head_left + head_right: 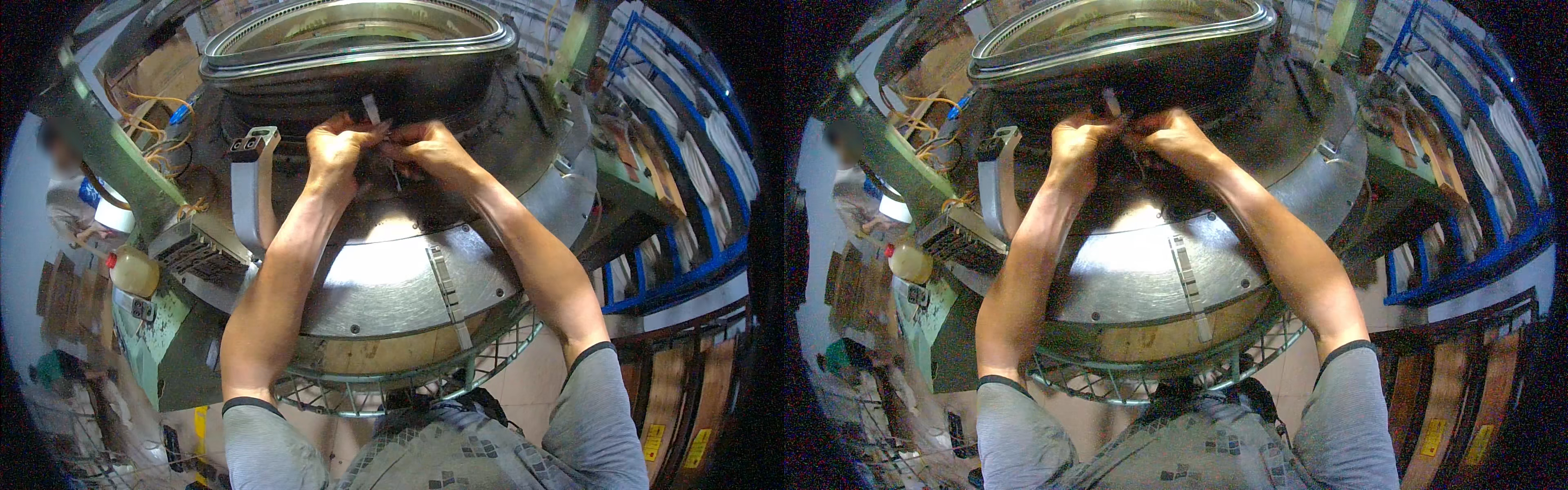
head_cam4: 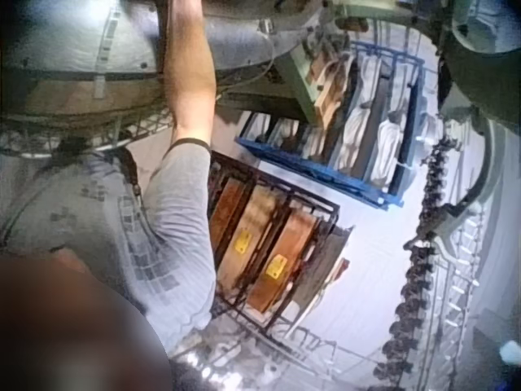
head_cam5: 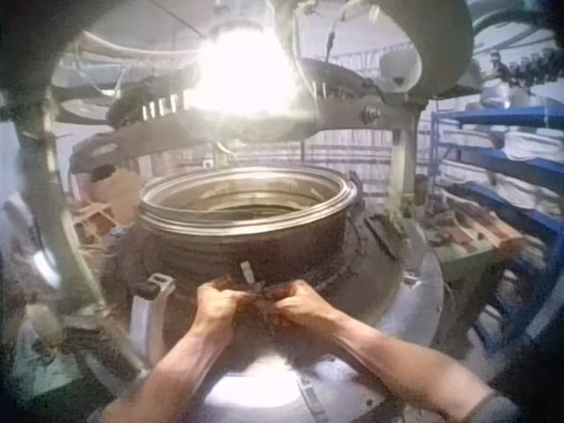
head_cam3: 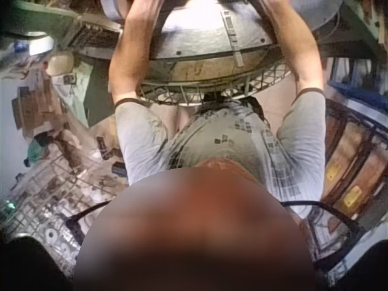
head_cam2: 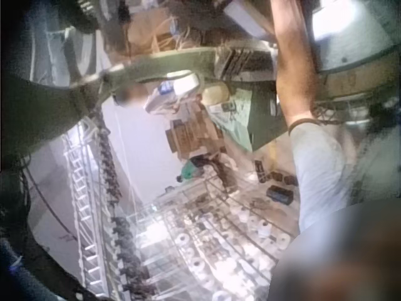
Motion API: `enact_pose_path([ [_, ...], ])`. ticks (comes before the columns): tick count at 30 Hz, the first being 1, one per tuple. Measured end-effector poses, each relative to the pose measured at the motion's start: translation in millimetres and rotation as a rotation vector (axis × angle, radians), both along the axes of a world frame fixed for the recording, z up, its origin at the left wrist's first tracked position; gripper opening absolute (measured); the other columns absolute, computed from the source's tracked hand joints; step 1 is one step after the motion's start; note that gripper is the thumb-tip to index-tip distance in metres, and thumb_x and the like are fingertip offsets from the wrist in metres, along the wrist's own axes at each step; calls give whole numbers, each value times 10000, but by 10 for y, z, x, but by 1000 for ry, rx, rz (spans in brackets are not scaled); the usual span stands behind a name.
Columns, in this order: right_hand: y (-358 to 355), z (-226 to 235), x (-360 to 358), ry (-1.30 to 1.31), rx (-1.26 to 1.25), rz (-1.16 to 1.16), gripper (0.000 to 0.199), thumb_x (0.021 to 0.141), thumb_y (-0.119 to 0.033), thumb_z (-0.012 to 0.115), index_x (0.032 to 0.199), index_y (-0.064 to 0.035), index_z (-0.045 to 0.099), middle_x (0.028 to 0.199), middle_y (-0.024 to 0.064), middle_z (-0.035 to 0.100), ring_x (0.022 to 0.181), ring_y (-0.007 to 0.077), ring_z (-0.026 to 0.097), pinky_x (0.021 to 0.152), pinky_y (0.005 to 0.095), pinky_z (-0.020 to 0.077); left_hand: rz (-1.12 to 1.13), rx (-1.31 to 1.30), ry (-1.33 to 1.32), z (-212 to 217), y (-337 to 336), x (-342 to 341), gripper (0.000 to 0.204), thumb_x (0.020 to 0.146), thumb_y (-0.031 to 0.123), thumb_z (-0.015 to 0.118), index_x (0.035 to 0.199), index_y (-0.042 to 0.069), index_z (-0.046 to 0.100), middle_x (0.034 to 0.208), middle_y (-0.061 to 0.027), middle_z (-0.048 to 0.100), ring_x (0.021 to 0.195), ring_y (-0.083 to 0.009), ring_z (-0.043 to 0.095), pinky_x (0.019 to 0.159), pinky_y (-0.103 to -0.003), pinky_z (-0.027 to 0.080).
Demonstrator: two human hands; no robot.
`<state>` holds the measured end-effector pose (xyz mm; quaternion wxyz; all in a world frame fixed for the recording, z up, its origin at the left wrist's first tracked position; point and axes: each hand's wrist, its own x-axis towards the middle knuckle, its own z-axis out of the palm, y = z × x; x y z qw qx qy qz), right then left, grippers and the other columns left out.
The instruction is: The person repeatedly picks small metal strips from a wooden tray and inserts them into slots on a large circular metal machine. The person handles the strips one at a time, aligning and pressing them into place around the machine's rim.
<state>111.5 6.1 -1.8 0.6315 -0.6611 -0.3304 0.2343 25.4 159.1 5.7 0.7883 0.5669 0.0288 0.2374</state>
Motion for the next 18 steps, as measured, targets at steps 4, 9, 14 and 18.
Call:
enact_pose_path([
  [4,-68,-116,48,-58,120,-104,135,910,-142,719,881,-12,744,669,-4,650,519,66,530,455,242,399,302,582,-29,21,-35,-10,163,746,-80,664,862,13,731,845,-163,733,758,-266,713,674,-375,562],
  [9,-90,-177,178,-506,76,-332,156,851,-149,686,879,-19,767,680,85,697,558,103,572,549,285,463,490,1768,45,-118,-130,-17,232,767,13,629,978,43,721,1236,-197,660,1084,-412,635,758,-478,580],
  [14,-42,-206,141,-688,-24,-413,208,820,-204,706,889,-18,771,734,225,692,589,226,662,613,346,520,613,1949,192,-398,-143,-42,522,851,241,585,1364,145,585,1590,-91,327,1394,-470,306,1010,-601,369],
  [18,2,-190,126,-760,-26,-443,217,821,-216,710,890,-19,770,765,239,687,639,309,699,628,377,530,559,2008,304,-460,-114,-83,571,873,268,562,1428,138,522,1576,-117,343,1414,-492,273,1040,-649,306],
])
